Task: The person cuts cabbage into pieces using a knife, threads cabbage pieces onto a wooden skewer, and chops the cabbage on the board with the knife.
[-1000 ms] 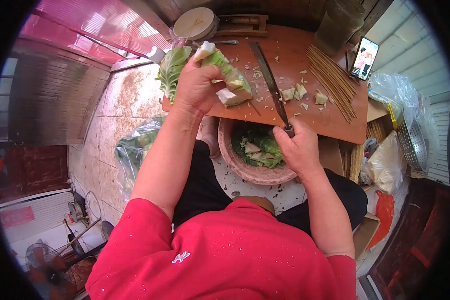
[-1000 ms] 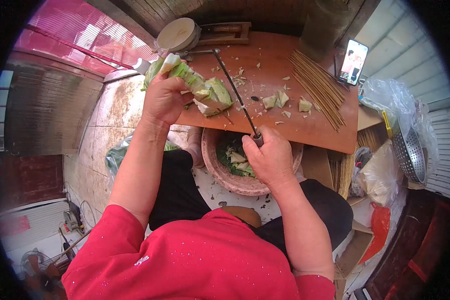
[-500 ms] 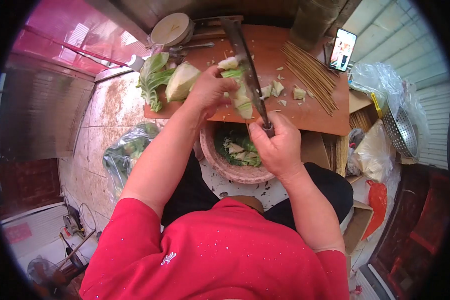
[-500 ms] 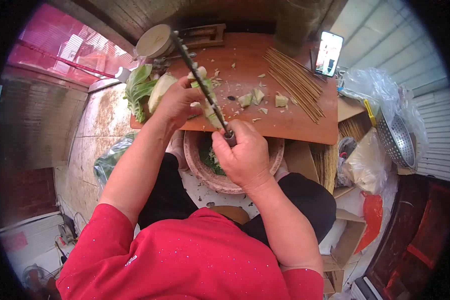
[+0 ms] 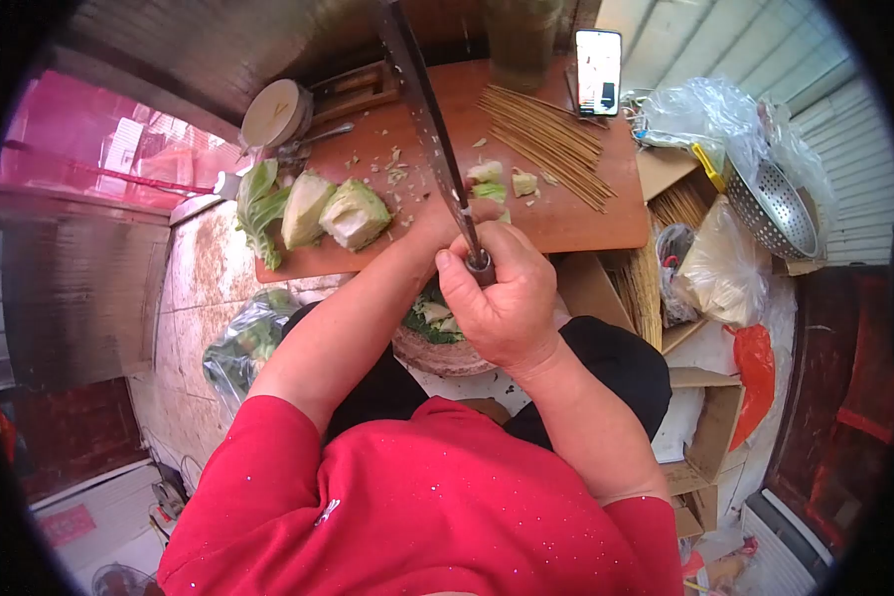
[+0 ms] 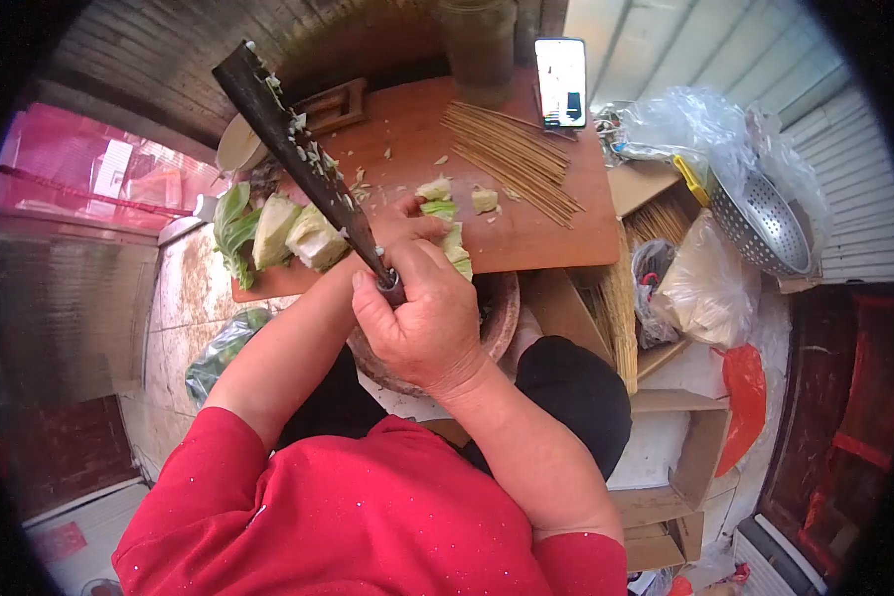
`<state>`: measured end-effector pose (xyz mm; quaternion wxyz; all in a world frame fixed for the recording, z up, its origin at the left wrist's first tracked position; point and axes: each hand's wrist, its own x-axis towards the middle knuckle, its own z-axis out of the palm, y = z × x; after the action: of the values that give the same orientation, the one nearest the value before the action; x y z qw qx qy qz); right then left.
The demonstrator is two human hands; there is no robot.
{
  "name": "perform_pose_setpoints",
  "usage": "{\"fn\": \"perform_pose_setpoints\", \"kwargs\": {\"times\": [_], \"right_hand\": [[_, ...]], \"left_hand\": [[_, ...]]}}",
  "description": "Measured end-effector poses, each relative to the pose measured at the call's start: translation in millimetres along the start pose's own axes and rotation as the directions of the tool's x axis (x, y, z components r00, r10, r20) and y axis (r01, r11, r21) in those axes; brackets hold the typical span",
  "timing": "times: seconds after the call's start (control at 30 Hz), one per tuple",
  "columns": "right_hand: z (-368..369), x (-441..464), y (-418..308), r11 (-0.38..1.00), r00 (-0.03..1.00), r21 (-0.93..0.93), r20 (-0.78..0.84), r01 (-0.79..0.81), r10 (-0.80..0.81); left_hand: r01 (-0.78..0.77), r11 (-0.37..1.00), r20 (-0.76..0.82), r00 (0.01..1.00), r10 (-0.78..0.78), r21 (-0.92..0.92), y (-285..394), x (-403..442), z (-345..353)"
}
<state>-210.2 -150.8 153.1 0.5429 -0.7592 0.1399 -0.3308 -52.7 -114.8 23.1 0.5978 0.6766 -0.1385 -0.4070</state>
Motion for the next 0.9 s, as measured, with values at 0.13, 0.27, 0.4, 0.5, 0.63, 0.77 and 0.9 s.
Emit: {"fn": "perform_pose_setpoints", "kwargs": {"times": [0.13, 0.27, 0.4, 0.5, 0.63, 0.77, 0.9], "right_hand": [[-15, 5, 0, 1.000, 0.999, -0.005, -0.043, -0.021, 0.021], [-36, 9, 2, 1.000, 0.995, -0.007, -0.096, -0.003, 0.003], [-59, 16, 1, 1.000, 0.985, -0.016, -0.173, -0.020, 0.017], [-73, 19, 6, 0.999, 0.976, -0.003, -0.216, -0.043, 0.041], [-84, 20, 8, 0.995, 0.961, 0.030, -0.258, -0.099, 0.103], [-90, 22, 7, 0.992, 0.964, 0.053, -0.236, -0.112, 0.122], [-93, 23, 6, 0.991, 0.968, 0.053, -0.211, -0.125, 0.133]], "left_hand": [[0.086, 0.939, 0.101, 0.987, -0.126, 0.333, 28, 5, 47], [0.010, 0.939, 0.160, 0.985, -0.069, 0.343, 17, 32, 95], [0.047, 0.984, 0.164, 0.983, -0.076, 0.174, -4, 74, 141], [-0.041, 0.992, 0.128, 0.992, 0.025, 0.124, -7, 90, 175], [0.051, 0.990, 0.084, 0.994, -0.063, 0.134, 6, 99, 201], [-0.094, 0.918, 0.024, 0.995, 0.092, 0.385, 6, 111, 206], [0.063, 0.842, -0.062, 0.997, -0.035, 0.536, 13, 116, 194]]}}
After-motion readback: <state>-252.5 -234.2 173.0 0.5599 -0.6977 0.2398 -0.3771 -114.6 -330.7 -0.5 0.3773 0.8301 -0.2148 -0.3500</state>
